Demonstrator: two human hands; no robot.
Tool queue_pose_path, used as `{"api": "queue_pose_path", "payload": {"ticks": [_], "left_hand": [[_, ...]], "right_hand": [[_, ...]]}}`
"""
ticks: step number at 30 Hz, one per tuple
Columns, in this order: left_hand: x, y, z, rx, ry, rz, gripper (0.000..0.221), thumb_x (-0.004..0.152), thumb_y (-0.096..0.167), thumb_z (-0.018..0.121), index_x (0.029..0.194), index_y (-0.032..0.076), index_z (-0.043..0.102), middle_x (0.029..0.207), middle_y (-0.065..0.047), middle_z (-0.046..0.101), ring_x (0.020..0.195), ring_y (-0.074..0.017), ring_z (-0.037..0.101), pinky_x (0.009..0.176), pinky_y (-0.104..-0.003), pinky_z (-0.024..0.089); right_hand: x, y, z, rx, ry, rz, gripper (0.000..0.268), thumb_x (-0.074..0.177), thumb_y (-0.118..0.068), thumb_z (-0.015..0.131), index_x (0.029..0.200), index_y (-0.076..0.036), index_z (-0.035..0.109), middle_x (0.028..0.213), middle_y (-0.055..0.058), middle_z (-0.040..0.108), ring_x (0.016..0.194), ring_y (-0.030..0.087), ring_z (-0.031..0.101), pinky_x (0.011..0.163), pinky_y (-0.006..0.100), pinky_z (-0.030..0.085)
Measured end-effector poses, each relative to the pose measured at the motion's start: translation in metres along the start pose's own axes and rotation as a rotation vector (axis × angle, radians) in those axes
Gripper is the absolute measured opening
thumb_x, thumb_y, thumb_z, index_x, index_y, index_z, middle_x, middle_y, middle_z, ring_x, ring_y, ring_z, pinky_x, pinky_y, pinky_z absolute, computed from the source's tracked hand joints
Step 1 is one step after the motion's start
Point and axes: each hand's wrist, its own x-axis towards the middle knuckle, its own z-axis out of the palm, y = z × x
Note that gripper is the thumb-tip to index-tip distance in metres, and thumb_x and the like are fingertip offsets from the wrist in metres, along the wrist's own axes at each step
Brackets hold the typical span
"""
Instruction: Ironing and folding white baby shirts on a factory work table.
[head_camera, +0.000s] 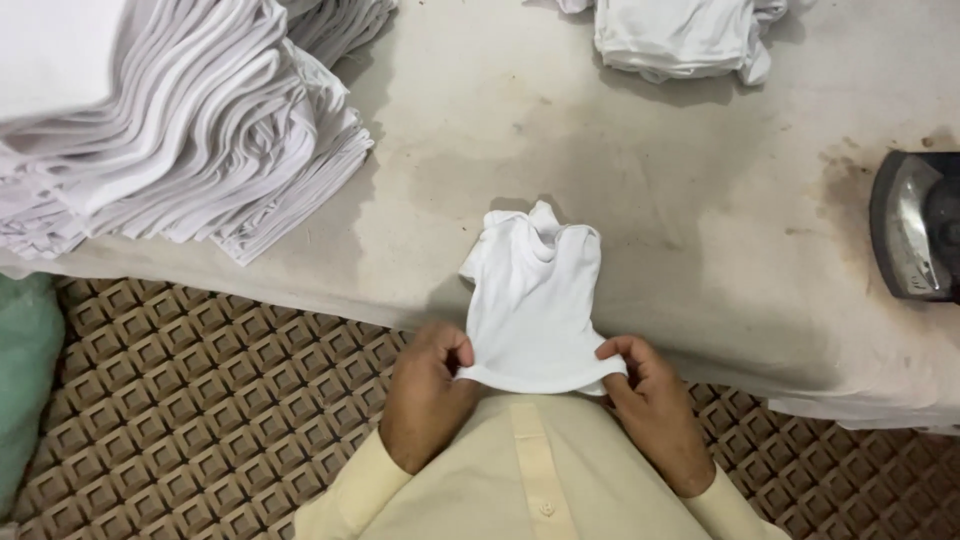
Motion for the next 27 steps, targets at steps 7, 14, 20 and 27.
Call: {"api": "queue_pose_path", "payload": {"ticks": [7, 14, 20, 27], "left_hand": [[0.004, 0.006, -0.013, -0.06, 0.102, -0.225, 0.007, 0.089, 0.009, 0.051, 0.084, 0.013, 0.048, 0.069, 0.0, 0.056, 0.061, -0.0153, 0.053, 0.059, -0.031, 0.043], [0.033, 0.134, -0.063, -0.046, 0.371, 0.699, 0.042, 0.098, 0.007, 0.037, 0.136, 0.0, 0.054, 0.133, -0.021, 0.063, 0.128, -0.0361, 0.066, 0.114, -0.044, 0.053], [0.068, 0.115, -0.069, -0.118, -0.325, -0.15, 0.039, 0.098, 0.016, 0.045, 0.106, 0.009, 0.083, 0.079, -0.004, 0.075, 0.06, -0.0122, 0.056, 0.06, -0.028, 0.043], [0.102, 0.103, -0.026, -0.589, -0.473, -0.312, 0.032, 0.101, 0.003, 0.051, 0.122, 0.001, 0.075, 0.078, -0.015, 0.074, 0.056, -0.0193, 0.064, 0.056, -0.03, 0.06]], "right_hand": [[0.009, 0.02, -0.008, -0.067, 0.357, -0.303, 0.023, 0.098, -0.013, 0.049, 0.118, -0.01, 0.059, 0.082, 0.008, 0.067, 0.069, 0.022, 0.062, 0.063, 0.038, 0.047], [-0.024, -0.059, -0.166, -0.589, 0.319, -0.963, 0.082, 0.058, -0.025, 0.058, 0.137, -0.005, 0.068, 0.127, 0.008, 0.074, 0.109, 0.01, 0.067, 0.08, 0.026, 0.052], [-0.008, -0.065, -0.153, -0.652, 0.07, -0.155, 0.048, 0.109, -0.033, 0.047, 0.073, -0.013, 0.071, 0.06, 0.003, 0.061, 0.052, 0.017, 0.054, 0.054, 0.031, 0.044], [-0.011, -0.076, -0.161, 0.189, -0.048, 0.04, 0.036, 0.102, -0.001, 0.05, 0.101, 0.021, 0.079, 0.084, 0.037, 0.083, 0.079, 0.044, 0.077, 0.082, 0.046, 0.058]]}}
